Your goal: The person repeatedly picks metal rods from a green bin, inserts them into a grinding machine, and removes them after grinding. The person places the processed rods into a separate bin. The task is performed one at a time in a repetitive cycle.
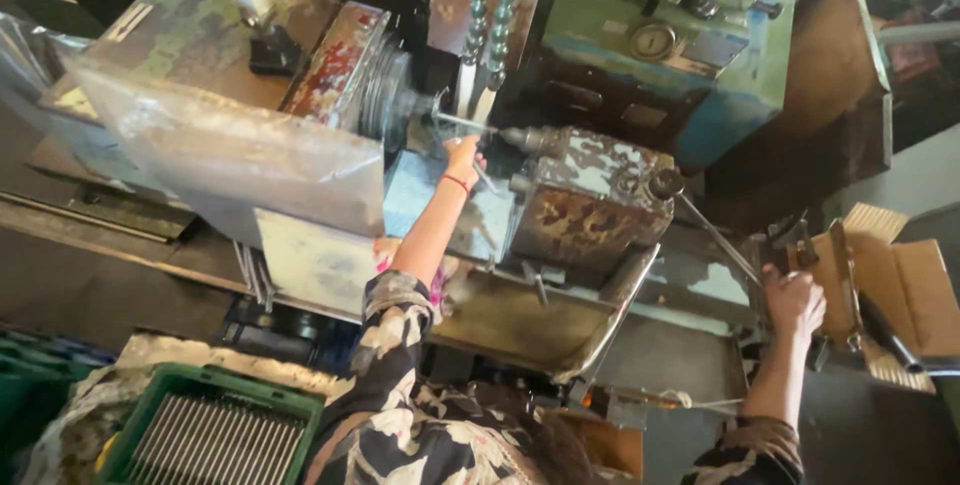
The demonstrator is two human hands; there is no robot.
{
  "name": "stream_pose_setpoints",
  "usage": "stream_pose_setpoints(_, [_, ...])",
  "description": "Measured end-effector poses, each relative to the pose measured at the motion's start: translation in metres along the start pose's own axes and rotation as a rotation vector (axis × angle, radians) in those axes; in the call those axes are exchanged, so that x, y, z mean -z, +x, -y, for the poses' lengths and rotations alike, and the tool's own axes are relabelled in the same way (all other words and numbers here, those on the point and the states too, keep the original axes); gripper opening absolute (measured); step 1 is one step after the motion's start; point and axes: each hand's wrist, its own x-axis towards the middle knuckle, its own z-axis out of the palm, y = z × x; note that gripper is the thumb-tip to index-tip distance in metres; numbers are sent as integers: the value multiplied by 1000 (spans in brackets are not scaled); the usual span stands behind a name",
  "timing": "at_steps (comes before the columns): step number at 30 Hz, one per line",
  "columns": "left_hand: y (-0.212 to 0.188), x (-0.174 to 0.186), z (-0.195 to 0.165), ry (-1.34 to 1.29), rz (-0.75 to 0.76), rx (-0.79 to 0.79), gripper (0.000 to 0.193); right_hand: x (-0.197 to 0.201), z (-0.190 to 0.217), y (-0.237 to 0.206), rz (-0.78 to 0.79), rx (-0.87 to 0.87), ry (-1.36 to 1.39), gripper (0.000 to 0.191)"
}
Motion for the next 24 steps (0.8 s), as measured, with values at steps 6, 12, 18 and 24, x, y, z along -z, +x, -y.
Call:
stream_pose_setpoints(6, [27, -17, 8, 124, 41, -153, 47, -28, -22, 18, 152, -161, 86, 64])
stream_pose_setpoints(12, [59, -19, 14, 56, 157, -112, 33, -47, -24, 13, 20, -229, 48, 61])
stream_pose_setpoints(18, [84, -30, 23, 17, 165, -48, 19, -68, -26, 18, -80, -283, 42, 57])
stream_pose_setpoints(24, [97, -48, 34, -43, 221, -75, 26, -71, -34, 56, -191, -157, 64, 51])
